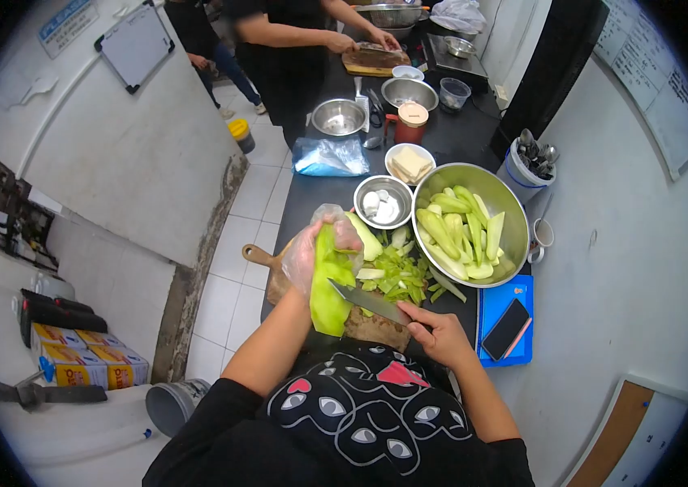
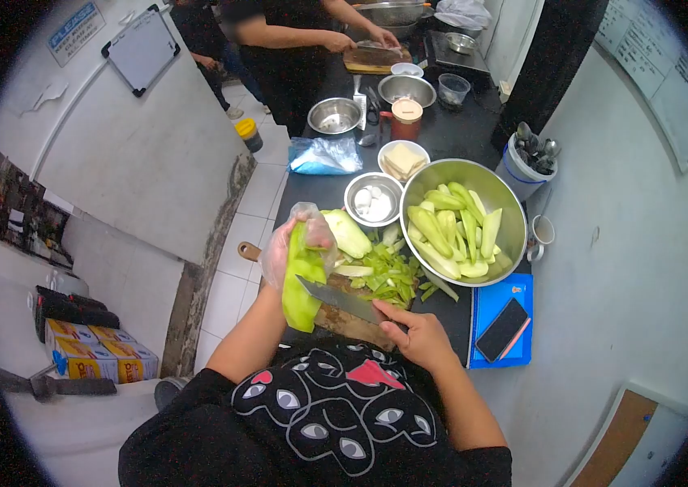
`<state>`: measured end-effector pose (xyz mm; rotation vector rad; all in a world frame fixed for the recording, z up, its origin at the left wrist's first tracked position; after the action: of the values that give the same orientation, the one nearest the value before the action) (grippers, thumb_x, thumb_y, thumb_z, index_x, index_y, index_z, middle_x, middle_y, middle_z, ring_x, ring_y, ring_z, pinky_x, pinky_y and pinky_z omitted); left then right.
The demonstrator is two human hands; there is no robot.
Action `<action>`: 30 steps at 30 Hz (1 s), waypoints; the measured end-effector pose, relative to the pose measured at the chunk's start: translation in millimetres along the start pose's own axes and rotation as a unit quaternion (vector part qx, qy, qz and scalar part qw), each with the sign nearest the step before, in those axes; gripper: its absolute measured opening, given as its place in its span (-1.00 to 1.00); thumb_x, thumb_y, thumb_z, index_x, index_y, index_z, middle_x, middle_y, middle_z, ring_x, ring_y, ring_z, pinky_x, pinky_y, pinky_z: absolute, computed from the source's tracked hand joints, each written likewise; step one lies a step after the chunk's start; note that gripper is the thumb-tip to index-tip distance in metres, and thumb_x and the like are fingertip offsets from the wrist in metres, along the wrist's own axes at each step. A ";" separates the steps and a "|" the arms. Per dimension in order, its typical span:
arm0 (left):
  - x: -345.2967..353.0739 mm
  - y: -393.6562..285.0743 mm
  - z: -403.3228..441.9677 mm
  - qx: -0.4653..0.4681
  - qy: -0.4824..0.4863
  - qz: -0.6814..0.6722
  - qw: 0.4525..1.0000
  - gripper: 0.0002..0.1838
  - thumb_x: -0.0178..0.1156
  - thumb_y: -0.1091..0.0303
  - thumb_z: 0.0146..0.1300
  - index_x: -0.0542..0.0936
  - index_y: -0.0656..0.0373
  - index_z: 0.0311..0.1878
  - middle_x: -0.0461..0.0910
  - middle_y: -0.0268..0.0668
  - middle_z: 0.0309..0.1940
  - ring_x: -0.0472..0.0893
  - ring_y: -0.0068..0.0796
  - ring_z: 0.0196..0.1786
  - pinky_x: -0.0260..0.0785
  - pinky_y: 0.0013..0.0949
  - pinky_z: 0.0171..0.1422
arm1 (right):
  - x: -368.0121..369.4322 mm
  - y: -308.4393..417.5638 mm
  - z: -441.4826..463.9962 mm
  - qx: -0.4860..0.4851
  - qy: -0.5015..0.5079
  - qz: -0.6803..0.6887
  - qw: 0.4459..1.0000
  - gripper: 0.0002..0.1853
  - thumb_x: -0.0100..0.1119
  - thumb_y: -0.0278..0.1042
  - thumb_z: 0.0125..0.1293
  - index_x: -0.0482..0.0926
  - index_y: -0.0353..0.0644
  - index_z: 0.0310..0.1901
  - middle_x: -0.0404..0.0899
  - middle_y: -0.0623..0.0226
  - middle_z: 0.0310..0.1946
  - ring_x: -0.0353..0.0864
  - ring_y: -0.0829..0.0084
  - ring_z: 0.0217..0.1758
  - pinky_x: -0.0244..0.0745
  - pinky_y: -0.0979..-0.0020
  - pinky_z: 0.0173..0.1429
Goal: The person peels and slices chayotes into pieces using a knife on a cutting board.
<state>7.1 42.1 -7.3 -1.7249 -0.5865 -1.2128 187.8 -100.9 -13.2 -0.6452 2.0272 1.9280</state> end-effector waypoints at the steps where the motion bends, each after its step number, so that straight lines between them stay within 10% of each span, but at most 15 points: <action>1: -9.3 2.5 4.2 -0.015 0.030 -0.026 0.999 -0.61 -0.16 0.13 0.36 0.38 0.25 0.04 0.50 -0.31 -0.36 0.52 -0.42 -0.31 0.42 -0.40 -0.18 | -0.6 -0.7 -0.7 0.003 -0.003 -0.022 1.000 -0.60 0.15 -0.06 0.21 0.53 0.18 0.10 0.62 0.15 -0.15 0.63 0.15 -0.13 0.51 0.34 -0.05; 5: -18.6 2.4 3.3 0.005 0.003 0.086 0.996 -0.51 -0.15 0.14 0.34 0.35 0.31 0.19 0.50 -0.33 -0.40 0.51 -0.45 -0.34 0.40 -0.43 -0.21 | -1.5 1.4 2.2 0.001 -0.023 -0.099 0.995 -0.58 0.13 0.03 0.20 0.51 0.30 0.11 0.64 0.17 -0.25 0.63 0.12 -0.24 0.53 0.27 -0.18; 8: -10.8 6.7 0.0 -0.034 -0.043 0.015 0.998 -0.71 -0.11 0.16 0.34 0.46 0.19 -0.26 0.50 -0.30 -0.48 0.52 -0.46 -0.40 0.43 -0.43 -0.22 | 0.1 6.8 6.5 -0.028 -0.045 -0.121 0.991 -0.56 0.13 0.08 0.18 0.50 0.36 0.13 0.64 0.16 -0.30 0.63 0.12 -0.29 0.52 0.25 -0.23; 11: -10.8 1.3 2.1 -0.045 -0.010 -0.023 0.999 -0.69 -0.10 0.14 0.33 0.46 0.22 -0.23 0.51 -0.29 -0.48 0.52 -0.45 -0.39 0.43 -0.42 -0.19 | 2.3 7.1 10.4 -0.033 -0.049 -0.134 0.989 -0.55 0.14 0.11 0.16 0.50 0.37 0.12 0.64 0.18 -0.32 0.62 0.14 -0.33 0.51 0.25 -0.26; 14: -16.2 1.7 5.1 -0.074 0.037 -0.056 0.995 -0.50 -0.13 0.15 0.33 0.32 0.30 0.22 0.48 -0.34 -0.41 0.48 -0.48 -0.35 0.38 -0.45 -0.20 | 3.1 10.2 15.3 -0.028 -0.053 -0.147 0.987 -0.54 0.16 0.13 0.14 0.50 0.36 0.12 0.64 0.21 -0.33 0.62 0.14 -0.36 0.51 0.25 -0.27; 18: 9.7 2.1 -8.8 -0.044 -0.017 -0.077 0.996 -0.69 -0.14 0.13 0.35 0.45 0.18 -0.14 0.51 -0.26 -0.40 0.52 -0.46 -0.36 0.43 -0.39 -0.18 | 3.0 12.4 21.8 -0.041 -0.063 -0.129 0.989 -0.53 0.16 0.10 0.16 0.49 0.34 0.13 0.64 0.19 -0.31 0.62 0.15 -0.36 0.51 0.29 -0.28; 21: 9.1 -2.8 -11.3 0.013 -0.009 0.027 1.000 -0.68 -0.14 0.12 0.36 0.45 0.16 -0.13 0.51 -0.27 -0.37 0.52 -0.46 -0.31 0.43 -0.36 -0.14 | 15.7 1.3 24.1 -0.090 -0.079 -0.033 0.992 -0.56 0.09 0.06 0.26 0.48 0.20 0.16 0.66 0.24 -0.37 0.62 0.24 -0.44 0.50 0.32 -0.32; 25: -6.8 -1.0 1.1 0.023 0.049 -0.013 0.998 -0.61 -0.14 0.15 0.34 0.40 0.25 0.04 0.50 -0.29 -0.33 0.50 -0.45 -0.26 0.39 -0.39 -0.08 | 41.6 -10.9 23.3 0.115 0.108 0.209 0.965 -0.61 -0.15 -0.12 0.46 0.47 -0.07 0.19 0.24 0.61 -0.65 0.20 0.72 -0.60 0.17 0.65 -0.48; 27: -16.3 -2.1 -0.3 0.024 0.028 -0.010 0.999 -0.54 -0.14 0.15 0.32 0.37 0.29 0.14 0.49 -0.30 -0.30 0.50 -0.45 -0.25 0.39 -0.39 -0.05 | 45.0 -20.1 19.8 0.238 0.178 0.241 0.924 -0.61 -0.10 -0.14 0.43 0.47 -0.12 0.17 0.53 0.45 -0.46 0.46 0.59 -0.43 0.38 0.52 -0.25; 30: -15.0 -3.7 -1.9 0.019 -0.007 0.028 0.999 -0.52 -0.13 0.12 0.32 0.37 0.27 0.15 0.51 -0.29 -0.27 0.53 -0.42 -0.22 0.41 -0.36 -0.03 | 38.0 -10.7 23.5 0.164 0.126 0.190 0.960 -0.61 -0.05 -0.10 0.39 0.50 -0.06 0.14 0.68 0.30 -0.36 0.63 0.40 -0.36 0.51 0.39 -0.16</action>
<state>-2.7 43.9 -19.2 -1.7081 -0.5630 -1.1446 157.6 -82.8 -42.8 -0.4625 2.7244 1.6908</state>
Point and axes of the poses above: each hand's wrist, its own z-axis towards the middle knuckle, its own x-axis out of the palm, y = z × x, the point moved 5 cm from there along z, towards the middle knuckle
